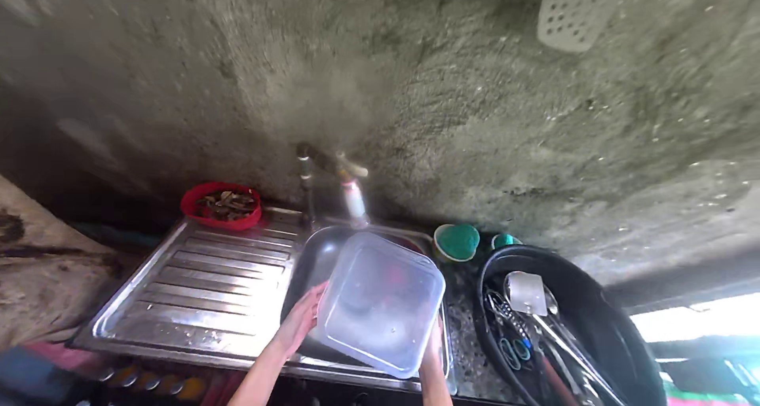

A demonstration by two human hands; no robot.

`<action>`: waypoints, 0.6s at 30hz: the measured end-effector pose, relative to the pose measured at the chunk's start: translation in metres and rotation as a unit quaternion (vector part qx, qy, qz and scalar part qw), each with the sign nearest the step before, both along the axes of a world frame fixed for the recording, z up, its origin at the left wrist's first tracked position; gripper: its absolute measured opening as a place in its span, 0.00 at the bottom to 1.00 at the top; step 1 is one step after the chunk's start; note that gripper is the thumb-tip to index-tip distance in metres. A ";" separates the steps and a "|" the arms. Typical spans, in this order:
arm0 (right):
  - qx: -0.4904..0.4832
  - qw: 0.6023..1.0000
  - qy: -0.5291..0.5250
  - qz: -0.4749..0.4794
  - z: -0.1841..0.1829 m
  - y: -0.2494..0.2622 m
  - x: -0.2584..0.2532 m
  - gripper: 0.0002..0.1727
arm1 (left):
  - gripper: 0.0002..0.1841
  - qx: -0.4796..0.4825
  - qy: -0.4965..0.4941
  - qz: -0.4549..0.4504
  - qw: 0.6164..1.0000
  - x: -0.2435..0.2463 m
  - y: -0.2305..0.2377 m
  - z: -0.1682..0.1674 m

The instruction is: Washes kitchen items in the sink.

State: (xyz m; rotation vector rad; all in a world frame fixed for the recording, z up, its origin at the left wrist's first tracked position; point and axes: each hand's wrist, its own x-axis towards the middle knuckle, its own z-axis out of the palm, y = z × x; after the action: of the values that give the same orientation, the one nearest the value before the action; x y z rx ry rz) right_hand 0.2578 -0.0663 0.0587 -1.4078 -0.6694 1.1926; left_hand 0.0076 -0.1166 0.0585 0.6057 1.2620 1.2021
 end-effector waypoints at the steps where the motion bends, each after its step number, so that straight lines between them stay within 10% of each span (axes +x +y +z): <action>1: 0.001 1.000 -0.018 -0.008 0.005 0.005 0.003 0.28 | 0.33 0.042 0.042 -0.039 0.997 0.000 -0.001 0.003; 6: 0.012 0.996 -0.089 -0.028 0.022 0.010 0.015 0.28 | 0.59 0.152 0.204 -0.077 0.964 0.024 -0.004 0.036; 9: 0.018 0.995 -0.095 -0.030 0.020 0.004 0.017 0.26 | 0.49 0.123 0.249 0.012 0.960 0.047 -0.003 0.036; 12: 0.020 0.995 -0.091 -0.024 0.018 -0.007 0.023 0.26 | 0.17 0.149 0.303 0.155 0.929 0.050 -0.002 0.016; 18: 0.042 0.997 -0.043 -0.045 0.038 -0.026 0.032 0.24 | 0.22 0.130 0.302 0.096 0.940 0.052 -0.012 0.024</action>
State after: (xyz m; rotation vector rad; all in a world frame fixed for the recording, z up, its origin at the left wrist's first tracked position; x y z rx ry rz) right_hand 0.2899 -0.0921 0.0969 -1.4099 -0.7015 1.0271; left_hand 0.0591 -0.1287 0.0823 1.1274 1.7144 1.4154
